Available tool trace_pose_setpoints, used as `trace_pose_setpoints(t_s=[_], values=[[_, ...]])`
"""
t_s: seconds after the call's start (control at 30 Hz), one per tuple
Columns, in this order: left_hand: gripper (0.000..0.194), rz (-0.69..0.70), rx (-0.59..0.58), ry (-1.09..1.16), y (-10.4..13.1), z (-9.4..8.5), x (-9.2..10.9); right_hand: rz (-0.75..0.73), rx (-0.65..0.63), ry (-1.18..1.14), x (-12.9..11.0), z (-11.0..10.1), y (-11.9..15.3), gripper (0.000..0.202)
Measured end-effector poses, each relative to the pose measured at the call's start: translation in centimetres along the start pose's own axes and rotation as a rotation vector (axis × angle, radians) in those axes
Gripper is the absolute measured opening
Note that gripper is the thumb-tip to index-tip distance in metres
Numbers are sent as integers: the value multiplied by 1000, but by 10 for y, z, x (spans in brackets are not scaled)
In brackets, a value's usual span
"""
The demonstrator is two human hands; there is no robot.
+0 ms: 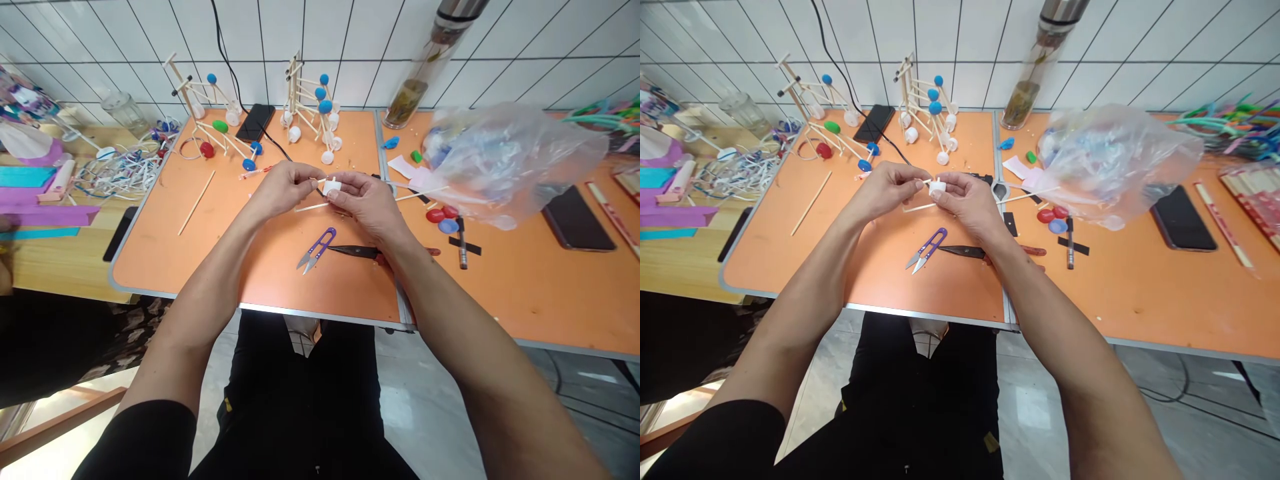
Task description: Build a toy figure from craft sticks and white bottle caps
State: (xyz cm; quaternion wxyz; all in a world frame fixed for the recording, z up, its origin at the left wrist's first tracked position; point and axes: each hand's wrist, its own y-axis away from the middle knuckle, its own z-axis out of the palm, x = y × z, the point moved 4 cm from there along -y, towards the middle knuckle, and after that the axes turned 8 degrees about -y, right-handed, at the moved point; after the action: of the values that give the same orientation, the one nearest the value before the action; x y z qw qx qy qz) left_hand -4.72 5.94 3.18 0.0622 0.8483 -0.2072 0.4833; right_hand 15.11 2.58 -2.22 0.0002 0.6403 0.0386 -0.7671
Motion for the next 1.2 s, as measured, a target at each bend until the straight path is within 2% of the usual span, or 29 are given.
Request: trace_pose_setpoints(t_s=[0.3, 0.53, 1.0, 1.2], values=[[16, -55, 35, 96, -1, 1, -1, -45, -36, 44, -3, 1, 0, 65], [19, -32, 12, 95, 0, 0, 1, -58, -44, 74, -2, 1, 0, 65], [19, 184, -33, -28, -6, 3, -6, -85, -66, 64, 8, -1, -6, 64], [23, 180, -29, -44, -8, 4, -11, -63, -48, 20, 3, 0, -4, 65]])
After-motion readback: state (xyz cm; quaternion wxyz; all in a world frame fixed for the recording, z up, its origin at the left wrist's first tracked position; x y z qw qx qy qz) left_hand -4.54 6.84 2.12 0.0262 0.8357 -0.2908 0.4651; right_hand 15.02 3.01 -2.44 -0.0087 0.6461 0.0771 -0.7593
